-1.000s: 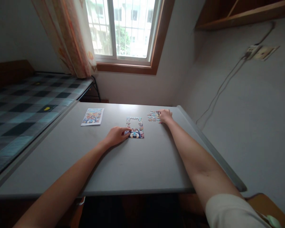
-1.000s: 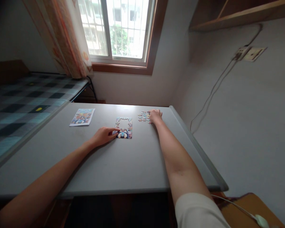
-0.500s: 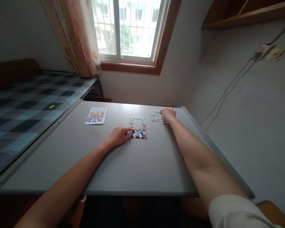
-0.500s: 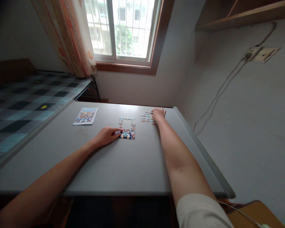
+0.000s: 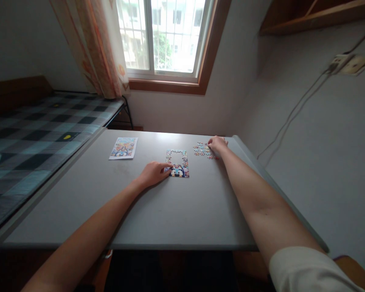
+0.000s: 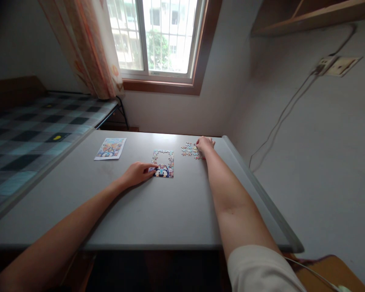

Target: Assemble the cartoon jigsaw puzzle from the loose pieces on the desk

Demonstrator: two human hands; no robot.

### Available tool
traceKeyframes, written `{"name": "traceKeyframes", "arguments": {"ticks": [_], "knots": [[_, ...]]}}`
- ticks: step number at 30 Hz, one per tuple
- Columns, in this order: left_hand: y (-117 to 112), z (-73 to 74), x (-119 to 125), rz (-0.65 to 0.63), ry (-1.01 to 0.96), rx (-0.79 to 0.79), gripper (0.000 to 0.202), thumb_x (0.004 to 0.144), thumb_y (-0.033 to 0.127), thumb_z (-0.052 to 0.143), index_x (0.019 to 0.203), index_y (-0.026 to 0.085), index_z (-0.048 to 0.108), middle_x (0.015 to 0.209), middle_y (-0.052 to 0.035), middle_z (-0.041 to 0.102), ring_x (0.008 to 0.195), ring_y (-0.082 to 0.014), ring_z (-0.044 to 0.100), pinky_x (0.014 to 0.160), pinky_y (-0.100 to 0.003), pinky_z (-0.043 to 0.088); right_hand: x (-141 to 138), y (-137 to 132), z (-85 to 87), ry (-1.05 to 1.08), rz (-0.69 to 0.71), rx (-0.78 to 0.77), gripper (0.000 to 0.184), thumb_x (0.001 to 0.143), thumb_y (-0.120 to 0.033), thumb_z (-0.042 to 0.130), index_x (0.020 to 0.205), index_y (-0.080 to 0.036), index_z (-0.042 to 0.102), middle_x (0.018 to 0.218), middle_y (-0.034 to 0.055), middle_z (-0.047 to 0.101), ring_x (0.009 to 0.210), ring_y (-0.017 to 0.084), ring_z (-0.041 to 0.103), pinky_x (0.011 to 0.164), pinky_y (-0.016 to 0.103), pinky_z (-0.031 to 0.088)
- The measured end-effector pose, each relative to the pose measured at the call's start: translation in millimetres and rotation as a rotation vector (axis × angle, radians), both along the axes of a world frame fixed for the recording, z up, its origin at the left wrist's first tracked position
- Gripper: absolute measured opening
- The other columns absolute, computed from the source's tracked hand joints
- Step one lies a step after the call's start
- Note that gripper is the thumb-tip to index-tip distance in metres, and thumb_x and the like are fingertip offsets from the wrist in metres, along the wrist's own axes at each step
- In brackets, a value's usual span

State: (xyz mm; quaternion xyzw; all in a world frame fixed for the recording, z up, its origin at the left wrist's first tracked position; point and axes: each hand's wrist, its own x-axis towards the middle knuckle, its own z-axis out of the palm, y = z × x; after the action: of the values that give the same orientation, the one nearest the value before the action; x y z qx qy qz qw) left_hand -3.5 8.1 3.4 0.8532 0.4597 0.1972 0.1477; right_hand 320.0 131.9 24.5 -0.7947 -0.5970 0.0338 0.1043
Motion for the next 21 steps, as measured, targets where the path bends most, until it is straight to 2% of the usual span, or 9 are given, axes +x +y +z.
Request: {"name": "traceKeyframes", "arguments": {"ticks": [4, 9, 12, 16, 21], "knots": [[0, -0.1, 0, 0.007, 0.003, -0.003, 0.035, 0.087, 0.039, 0.050, 0.112, 0.026, 0.072, 0.063, 0.0003, 0.063, 0.053, -0.0108, 0.048, 0.057, -0.022, 0.030, 1, 0, 0.2, 0.001, -0.009, 0.007, 0.011, 0.077, -0.023, 0.066, 0.084, -0.023, 0.075, 0.100, 0.0084, 0.068, 0.109, 0.028, 0.051, 0.092, 0.041, 0.037], [-1, 1.8, 0, 0.018, 0.020, -0.014, 0.035, 0.087, 0.040, 0.050, 0.111, 0.027, 0.072, 0.063, 0.0001, 0.064, 0.055, -0.0114, 0.050, 0.057, -0.022, 0.031, 4, -3, -3.1, -0.026, 0.043, 0.077, 0.011, 0.074, -0.022, 0.067, 0.083, -0.022, 0.073, 0.095, 0.0074, 0.070, 0.103, 0.026, 0.054, 0.091, 0.039, 0.038], [-1, 1.6, 1, 0.021, 0.019, -0.021, 0.035, 0.087, 0.041, 0.050, 0.111, 0.027, 0.072, 0.064, -0.0003, 0.065, 0.055, -0.0116, 0.051, 0.057, -0.022, 0.031, 3, -6, -3.0, 0.012, 0.073, 0.148, 0.020, 0.076, -0.018, 0.062, 0.092, -0.022, 0.072, 0.095, 0.0060, 0.071, 0.100, 0.024, 0.057, 0.093, 0.039, 0.039], [0, 1.2, 1, 0.030, 0.023, -0.011, 0.036, 0.087, 0.042, 0.050, 0.111, 0.028, 0.072, 0.063, -0.0006, 0.064, 0.055, -0.0124, 0.051, 0.057, -0.022, 0.032, -8, -14, 2.6, 0.195, 0.093, 0.322, 0.037, 0.078, -0.014, 0.053, 0.111, -0.022, 0.068, 0.102, 0.0061, 0.071, 0.097, 0.020, 0.061, 0.091, 0.035, 0.043], [-2, 4.0, 1, 0.039, 0.036, -0.026, 0.038, 0.087, 0.044, 0.049, 0.112, 0.026, 0.072, 0.059, -0.0002, 0.062, 0.054, -0.0122, 0.050, 0.057, -0.022, 0.031, -34, -33, 6.2, 0.530, 0.179, 0.471, 0.034, 0.074, -0.016, 0.051, 0.101, -0.017, 0.070, 0.092, 0.0060, 0.070, 0.073, 0.016, 0.062, 0.077, 0.030, 0.050]]}}
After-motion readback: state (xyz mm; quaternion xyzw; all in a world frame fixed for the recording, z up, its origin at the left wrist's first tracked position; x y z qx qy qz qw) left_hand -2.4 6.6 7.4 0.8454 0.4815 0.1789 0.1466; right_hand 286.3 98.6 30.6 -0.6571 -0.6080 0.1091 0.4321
